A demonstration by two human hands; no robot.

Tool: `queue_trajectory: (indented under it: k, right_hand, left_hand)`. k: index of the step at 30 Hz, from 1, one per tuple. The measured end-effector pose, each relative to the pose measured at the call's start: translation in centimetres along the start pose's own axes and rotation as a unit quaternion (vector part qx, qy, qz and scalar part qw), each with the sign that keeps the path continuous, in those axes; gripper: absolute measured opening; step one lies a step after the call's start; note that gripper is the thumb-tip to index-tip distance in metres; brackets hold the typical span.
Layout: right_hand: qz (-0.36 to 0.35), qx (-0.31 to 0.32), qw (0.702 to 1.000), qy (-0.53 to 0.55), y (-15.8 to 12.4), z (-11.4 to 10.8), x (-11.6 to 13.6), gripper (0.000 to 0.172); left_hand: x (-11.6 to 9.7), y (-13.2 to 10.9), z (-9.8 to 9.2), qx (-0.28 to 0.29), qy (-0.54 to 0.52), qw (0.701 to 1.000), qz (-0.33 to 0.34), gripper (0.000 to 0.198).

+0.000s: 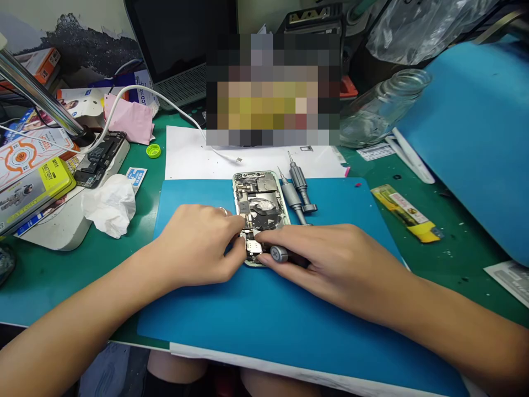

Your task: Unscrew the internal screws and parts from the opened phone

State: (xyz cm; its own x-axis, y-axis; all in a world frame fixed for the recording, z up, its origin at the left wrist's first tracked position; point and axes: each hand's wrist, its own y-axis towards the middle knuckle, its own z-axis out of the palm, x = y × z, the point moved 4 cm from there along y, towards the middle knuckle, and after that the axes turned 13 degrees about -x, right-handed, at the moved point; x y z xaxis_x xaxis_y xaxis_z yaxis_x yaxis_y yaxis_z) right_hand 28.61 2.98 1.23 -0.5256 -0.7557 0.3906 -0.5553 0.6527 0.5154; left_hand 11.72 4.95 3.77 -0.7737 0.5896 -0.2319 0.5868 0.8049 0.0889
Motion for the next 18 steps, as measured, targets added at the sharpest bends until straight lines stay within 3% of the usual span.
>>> queue_trajectory:
  k: [18]
  right_hand:
    - [0.047, -0.022, 0.999, 0.006, 0.38, 0.03, 0.01, 0.015]
  left_hand:
    - [0.17, 0.09, 0.07, -0.013, 0.008, 1.0, 0.006, 0.02]
